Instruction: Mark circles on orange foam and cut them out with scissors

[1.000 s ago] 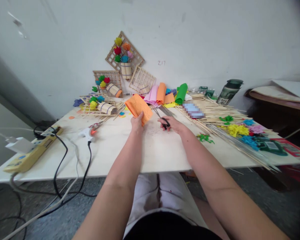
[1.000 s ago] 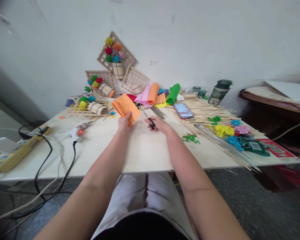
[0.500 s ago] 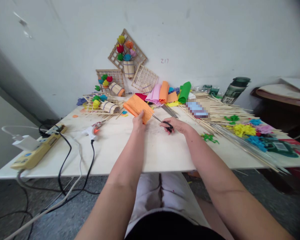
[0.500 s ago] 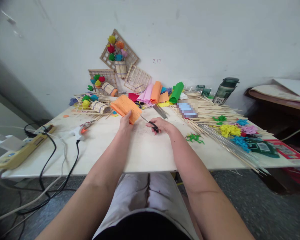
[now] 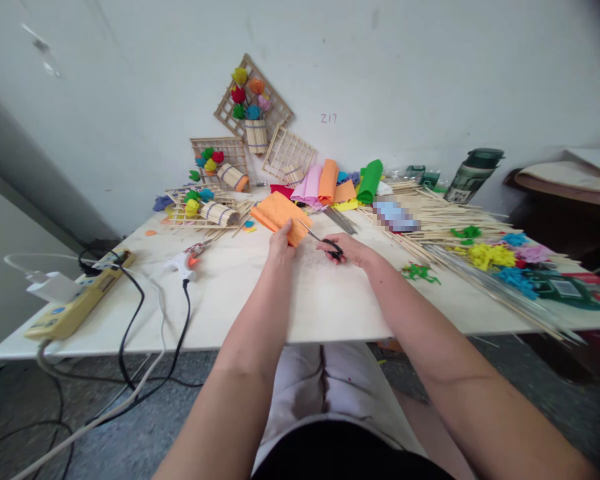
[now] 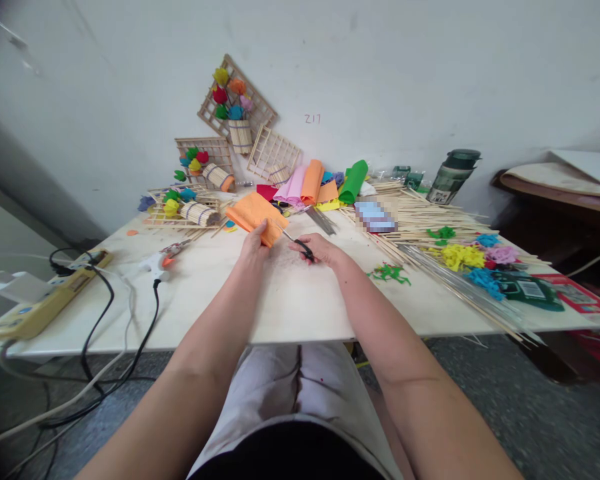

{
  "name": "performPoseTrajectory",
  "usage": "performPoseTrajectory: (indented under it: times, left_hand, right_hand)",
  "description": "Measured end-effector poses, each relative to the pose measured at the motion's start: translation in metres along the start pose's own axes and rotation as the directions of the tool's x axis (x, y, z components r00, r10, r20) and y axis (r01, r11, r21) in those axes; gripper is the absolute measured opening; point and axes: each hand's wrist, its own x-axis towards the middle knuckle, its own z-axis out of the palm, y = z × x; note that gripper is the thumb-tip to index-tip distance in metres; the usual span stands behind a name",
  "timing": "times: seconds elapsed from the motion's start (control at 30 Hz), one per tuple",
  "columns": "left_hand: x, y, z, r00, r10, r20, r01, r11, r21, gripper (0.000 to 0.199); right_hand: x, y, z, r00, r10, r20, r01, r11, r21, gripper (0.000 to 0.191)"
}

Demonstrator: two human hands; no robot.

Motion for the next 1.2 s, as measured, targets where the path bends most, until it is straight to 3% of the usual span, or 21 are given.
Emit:
performPoseTrajectory:
  times: [0.4, 0.8, 1.2]
  left_hand:
    - [-0.0002, -0.0002, -0.0006, 1.000, -0.030, -0.007, 0.030, 0.999, -0.024, 0.023]
    - [0.0028, 0.0007, -0.0017, 1.000, -0.024, 0.003, 0.024, 1.000, 0.013, 0.029]
    - [-0.0027, 0.0071, -0.0002, 0.998, -0.060, -0.021, 0.060, 0.998, -0.035, 0.020]
  right_hand:
    - [0.0003, -0.0012, 0.0036, 0.997, 0.058, -0.042, -0.056, 0.997, 0.060, 0.026]
    - [0.0047, 0.0042, 0.0041, 0.998, 0.005, -0.056, -0.001, 0.997, 0.078, 0.027]
    - [0.0056, 0.0016, 0.0090, 0.997, -0.011, -0.071, 0.014, 0.999, 0.050, 0.029]
